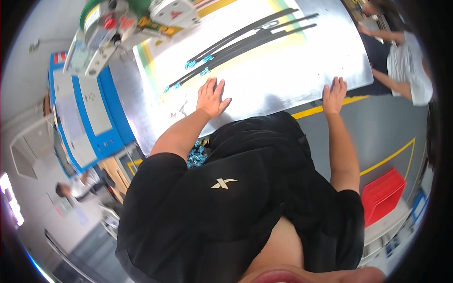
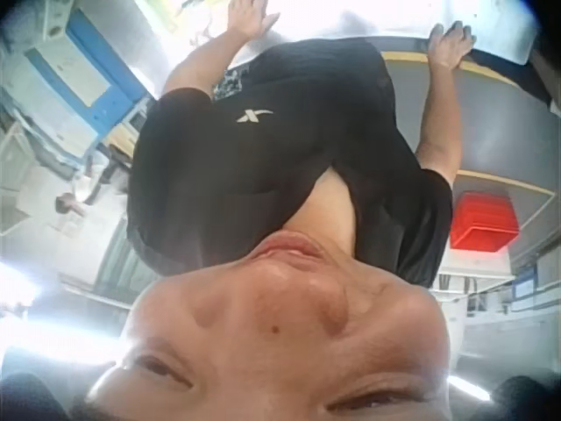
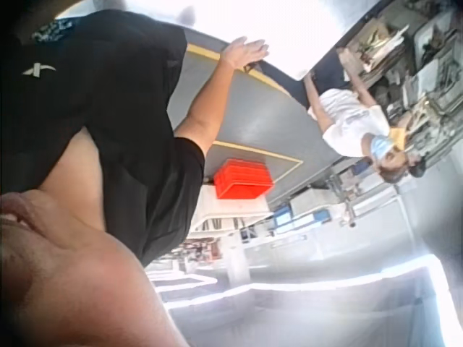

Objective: The person assembles black cables with blue connectors on a workbench. They pick up cables, align them, and place them into a machine or jig for processing. Another person in a white shirt assists by handing over cables and operating the machine.

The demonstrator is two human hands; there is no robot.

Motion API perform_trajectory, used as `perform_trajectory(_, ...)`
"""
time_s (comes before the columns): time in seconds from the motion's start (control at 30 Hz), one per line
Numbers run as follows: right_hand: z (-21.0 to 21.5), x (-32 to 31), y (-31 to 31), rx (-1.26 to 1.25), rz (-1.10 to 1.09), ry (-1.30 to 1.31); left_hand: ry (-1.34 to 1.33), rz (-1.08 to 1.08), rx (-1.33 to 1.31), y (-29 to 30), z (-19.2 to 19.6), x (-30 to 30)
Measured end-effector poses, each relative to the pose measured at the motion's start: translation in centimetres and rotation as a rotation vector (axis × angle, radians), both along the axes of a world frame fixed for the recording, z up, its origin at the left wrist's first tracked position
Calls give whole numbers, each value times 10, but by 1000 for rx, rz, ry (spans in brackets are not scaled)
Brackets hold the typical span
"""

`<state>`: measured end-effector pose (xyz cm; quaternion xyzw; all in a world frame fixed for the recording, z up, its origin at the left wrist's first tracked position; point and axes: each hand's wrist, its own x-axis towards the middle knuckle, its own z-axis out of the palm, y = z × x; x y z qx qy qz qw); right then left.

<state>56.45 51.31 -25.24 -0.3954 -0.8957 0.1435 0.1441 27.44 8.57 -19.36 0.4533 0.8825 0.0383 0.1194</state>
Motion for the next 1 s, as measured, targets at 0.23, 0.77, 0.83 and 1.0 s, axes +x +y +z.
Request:
perform_trajectory(0.23, 6, 9, 8, 11, 67, -116, -30, 4, 112, 2, 3, -3)
perform_trajectory(0.77, 112, -112, -28, -75, 196, -300, 66, 630, 513, 9, 10, -93)
perform_trajectory(0.83, 121, -154, -56, -196, 286, -212, -33, 641, 416, 0, 12, -132)
perform_trajectory(1.0, 110, -240, -109, -163, 522, -77, -284, 426, 228, -22, 12, -187)
